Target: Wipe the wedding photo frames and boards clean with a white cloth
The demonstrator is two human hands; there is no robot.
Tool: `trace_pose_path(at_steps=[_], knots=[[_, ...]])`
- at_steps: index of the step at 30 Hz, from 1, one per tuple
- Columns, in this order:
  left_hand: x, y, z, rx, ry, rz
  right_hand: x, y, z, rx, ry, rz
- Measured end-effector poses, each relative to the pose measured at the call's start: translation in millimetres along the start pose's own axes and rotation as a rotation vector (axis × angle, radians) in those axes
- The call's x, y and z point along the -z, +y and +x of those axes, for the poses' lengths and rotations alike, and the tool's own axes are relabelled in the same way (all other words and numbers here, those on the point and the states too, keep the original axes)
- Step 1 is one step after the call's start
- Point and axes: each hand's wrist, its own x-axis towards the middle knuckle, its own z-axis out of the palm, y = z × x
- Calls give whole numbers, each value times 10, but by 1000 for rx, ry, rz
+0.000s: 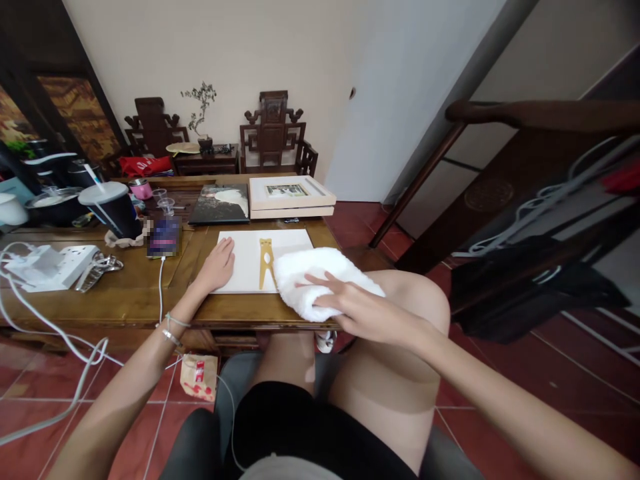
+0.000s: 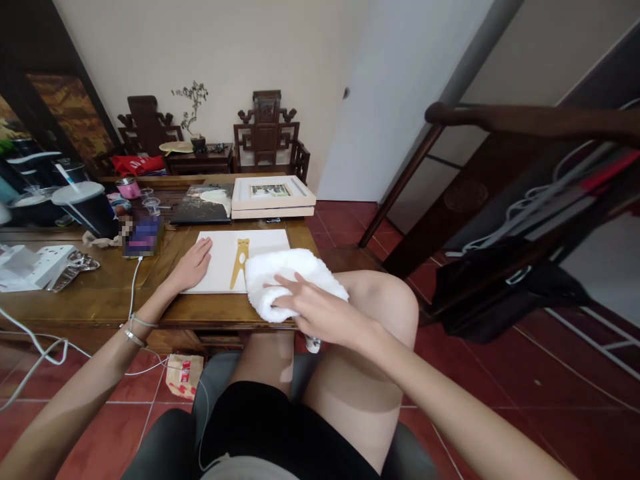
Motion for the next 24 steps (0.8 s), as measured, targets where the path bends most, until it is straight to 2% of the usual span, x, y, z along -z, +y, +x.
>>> trace_pose_path(at_steps=[2, 4, 7, 10, 12, 14, 16, 19, 21, 24], knots=[[-10, -14, 1, -6, -3, 3, 50, -37, 40, -26, -1, -18], [-11, -18, -3, -9, -5, -1, 69, 42, 201, -51, 14, -26], [6, -2, -16, 2, -14, -5, 68, 212, 608, -151, 65, -42], [32, 25, -26, 15, -25, -11, 51, 265, 1081, -287, 111, -55], [43, 33, -31, 12, -25, -23, 4, 239, 1336, -297, 75, -53], [43, 29, -31, 2, -13, -39, -84, 205, 1477, -260, 22, -63], [33, 17, -28, -4, 4, -49, -198, 171, 1466, -209, -4, -77], [13, 4, -17, 2, 11, -40, -327, 56, 1188, -99, -3, -58], [6, 7, -11, 4, 3, -25, -333, -99, 920, -27, -6, -32], [4, 22, -11, 1, -7, -7, -224, -378, 617, 28, -62, 0]])
